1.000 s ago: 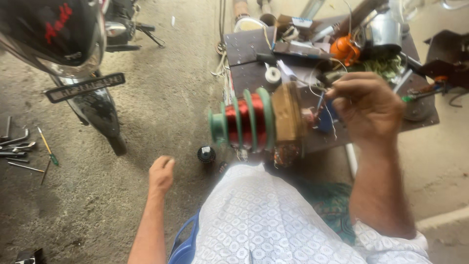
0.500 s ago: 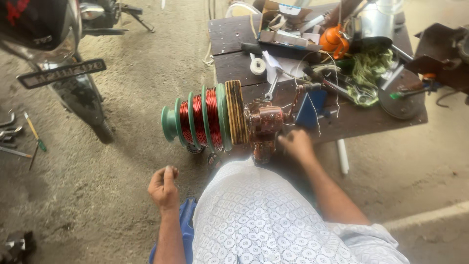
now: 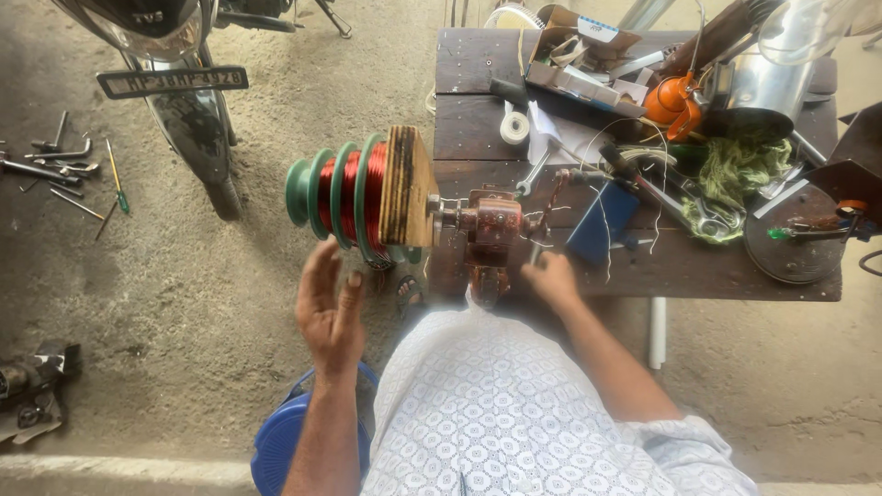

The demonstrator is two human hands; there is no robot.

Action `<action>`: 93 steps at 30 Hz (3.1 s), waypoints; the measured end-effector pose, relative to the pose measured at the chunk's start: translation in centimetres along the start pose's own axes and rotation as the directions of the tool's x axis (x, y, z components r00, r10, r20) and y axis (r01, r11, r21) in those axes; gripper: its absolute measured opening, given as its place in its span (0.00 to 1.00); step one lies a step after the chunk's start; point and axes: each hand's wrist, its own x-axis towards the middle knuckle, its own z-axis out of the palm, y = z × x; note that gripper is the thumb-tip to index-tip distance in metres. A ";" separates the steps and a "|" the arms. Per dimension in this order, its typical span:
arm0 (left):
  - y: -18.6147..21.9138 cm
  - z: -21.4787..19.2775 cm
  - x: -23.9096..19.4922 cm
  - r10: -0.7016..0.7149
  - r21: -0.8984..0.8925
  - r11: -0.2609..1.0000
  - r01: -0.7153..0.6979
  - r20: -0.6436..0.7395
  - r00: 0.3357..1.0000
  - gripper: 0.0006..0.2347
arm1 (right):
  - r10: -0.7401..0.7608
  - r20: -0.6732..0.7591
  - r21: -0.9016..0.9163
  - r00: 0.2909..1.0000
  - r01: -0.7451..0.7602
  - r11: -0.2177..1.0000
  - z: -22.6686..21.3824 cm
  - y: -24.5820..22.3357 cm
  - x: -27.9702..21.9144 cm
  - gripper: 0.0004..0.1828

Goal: The person winds red copper wire onto a green plastic spool mounted on a wooden jig, using both hands to guide the wire and a wrench to tighten the assembly. The person then removes the wound coil from the jig and holds it.

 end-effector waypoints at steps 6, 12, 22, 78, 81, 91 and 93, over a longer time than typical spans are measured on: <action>-1.0 -2.8 3.4 -0.194 -0.135 0.976 0.174 -0.162 0.967 0.16 | -0.032 0.042 0.642 0.999 -0.002 0.767 -4.6 1.7 -2.0 0.15; -2.8 -4.9 5.4 -0.286 0.043 0.958 0.284 0.037 0.958 0.16 | -0.401 -0.127 0.682 0.907 0.374 0.629 -8.7 -5.2 -14.3 0.12; -8.5 -12.0 10.9 -0.182 0.203 0.974 0.099 0.442 0.879 0.06 | -0.783 0.104 0.819 0.613 0.393 0.417 -4.7 -18.2 -23.8 0.18; -8.6 -1.4 9.7 0.231 -0.557 0.788 0.260 0.661 0.714 0.25 | -0.679 0.257 0.231 0.688 0.638 0.734 -3.7 -24.1 -23.4 0.20; -9.0 -1.6 9.8 0.228 -0.554 0.791 0.262 0.663 0.713 0.23 | -0.766 0.205 0.154 0.609 0.753 0.640 -4.0 -24.5 -23.2 0.19; -8.4 -1.5 10.1 0.122 -0.503 0.796 0.336 0.677 0.726 0.23 | -0.371 0.462 0.370 0.806 0.205 0.906 -6.7 -25.9 -28.3 0.24; -7.5 -1.7 10.1 0.104 -0.493 0.797 0.349 0.681 0.725 0.24 | -0.455 0.421 0.348 0.785 0.323 0.880 -5.5 -25.8 -27.0 0.26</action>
